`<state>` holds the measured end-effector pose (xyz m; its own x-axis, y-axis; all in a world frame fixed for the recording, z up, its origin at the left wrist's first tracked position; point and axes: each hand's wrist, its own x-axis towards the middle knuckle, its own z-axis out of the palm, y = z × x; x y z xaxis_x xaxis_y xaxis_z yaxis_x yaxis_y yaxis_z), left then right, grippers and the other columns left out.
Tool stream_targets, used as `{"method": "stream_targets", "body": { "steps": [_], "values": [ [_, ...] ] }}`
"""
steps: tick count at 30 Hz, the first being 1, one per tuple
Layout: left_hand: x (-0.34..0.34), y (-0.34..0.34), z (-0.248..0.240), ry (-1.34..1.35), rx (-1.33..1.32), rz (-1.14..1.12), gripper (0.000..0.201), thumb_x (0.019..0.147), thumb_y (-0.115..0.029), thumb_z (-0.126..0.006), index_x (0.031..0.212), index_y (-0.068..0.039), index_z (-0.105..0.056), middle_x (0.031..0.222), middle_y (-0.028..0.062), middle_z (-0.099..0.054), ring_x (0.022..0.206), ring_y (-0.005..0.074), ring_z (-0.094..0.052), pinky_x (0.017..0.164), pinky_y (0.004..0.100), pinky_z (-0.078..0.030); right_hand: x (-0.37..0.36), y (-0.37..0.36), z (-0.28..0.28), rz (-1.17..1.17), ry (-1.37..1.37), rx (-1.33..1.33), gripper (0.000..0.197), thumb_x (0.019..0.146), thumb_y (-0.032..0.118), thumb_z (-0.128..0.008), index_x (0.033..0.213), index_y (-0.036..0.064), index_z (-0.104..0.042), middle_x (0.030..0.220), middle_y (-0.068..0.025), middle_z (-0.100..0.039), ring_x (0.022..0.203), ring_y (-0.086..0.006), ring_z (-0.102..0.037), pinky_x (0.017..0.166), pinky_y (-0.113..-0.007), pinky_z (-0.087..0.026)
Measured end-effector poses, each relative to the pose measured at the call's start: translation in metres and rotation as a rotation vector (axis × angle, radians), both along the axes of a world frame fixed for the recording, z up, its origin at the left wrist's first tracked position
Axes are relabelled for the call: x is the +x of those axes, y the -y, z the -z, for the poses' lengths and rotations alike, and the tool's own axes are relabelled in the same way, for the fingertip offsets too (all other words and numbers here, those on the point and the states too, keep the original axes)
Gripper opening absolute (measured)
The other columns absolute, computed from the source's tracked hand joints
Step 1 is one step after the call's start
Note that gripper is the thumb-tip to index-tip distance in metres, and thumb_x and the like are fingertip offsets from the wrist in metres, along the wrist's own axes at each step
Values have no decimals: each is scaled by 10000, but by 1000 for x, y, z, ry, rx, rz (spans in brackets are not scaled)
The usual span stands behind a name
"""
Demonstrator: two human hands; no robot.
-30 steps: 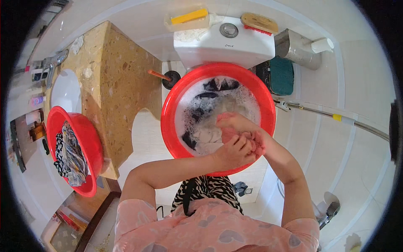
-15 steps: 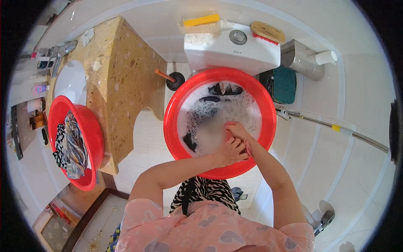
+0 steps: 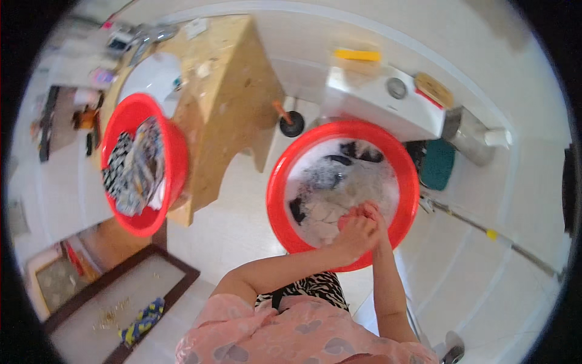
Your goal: Hand-washing clothes in a basin in a bathroom.
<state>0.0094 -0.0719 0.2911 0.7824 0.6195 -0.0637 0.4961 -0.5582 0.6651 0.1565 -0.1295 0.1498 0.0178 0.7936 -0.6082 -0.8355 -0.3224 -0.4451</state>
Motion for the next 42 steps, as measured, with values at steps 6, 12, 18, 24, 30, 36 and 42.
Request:
{"method": "stream_targets", "body": {
  "steps": [6,12,18,24,30,36,42],
  "values": [
    [-21,15,-14,-34,284,91,211,747,-198,-567,909,-67,-596,965,134,-548,953,312,-531,747,433,-424,-32,-36,-74,-439,286,-19,135,870,156,-601,784,69,-544,731,-23,-565,687,-148,-565,650,-297,-493],
    [-36,5,-21,56,328,22,218,747,-213,-577,873,-35,-582,955,166,-554,982,350,-519,748,453,-451,-3,-52,-42,-1025,826,145,185,892,192,-582,759,64,-575,711,-30,-554,643,-118,-531,599,-265,-459],
    [-102,-70,-90,439,-166,-709,153,751,-121,-641,853,-36,-566,932,214,-550,958,381,-521,793,430,-437,-21,-122,-141,-658,944,185,288,923,261,-569,1148,83,-558,992,-2,-580,843,-110,-553,698,-276,-464],
    [-218,-146,-192,529,817,-995,708,732,-178,-756,1271,-12,-328,1116,133,-510,1058,267,-504,898,410,-415,35,-79,-105,-592,858,60,273,925,248,-552,1163,114,-568,1106,-16,-587,981,-142,-566,794,-308,-469],
    [-326,-139,-199,-144,867,-1300,680,723,-220,-798,1248,29,-443,1234,242,-462,1137,363,-475,1003,437,-353,45,-1,-18,-669,874,-171,232,886,179,-588,1103,98,-591,1034,-22,-618,915,-146,-596,763,-293,-485],
    [-301,-127,-183,-407,810,-1235,667,712,-236,-793,1254,-15,-474,1283,226,-463,1194,371,-442,1016,446,-344,71,-13,70,-707,1220,-58,194,843,150,-624,1008,48,-610,1045,-105,-641,900,-227,-611,823,-333,-489],
    [-288,-112,-157,-173,636,-1225,611,761,-142,-756,1285,-22,-464,1332,201,-439,1264,364,-392,1052,458,-316,71,-84,99,-875,1755,97,366,777,206,-655,1113,71,-602,1074,-188,-601,1048,-350,-557,926,-421,-440]
  ]
}}
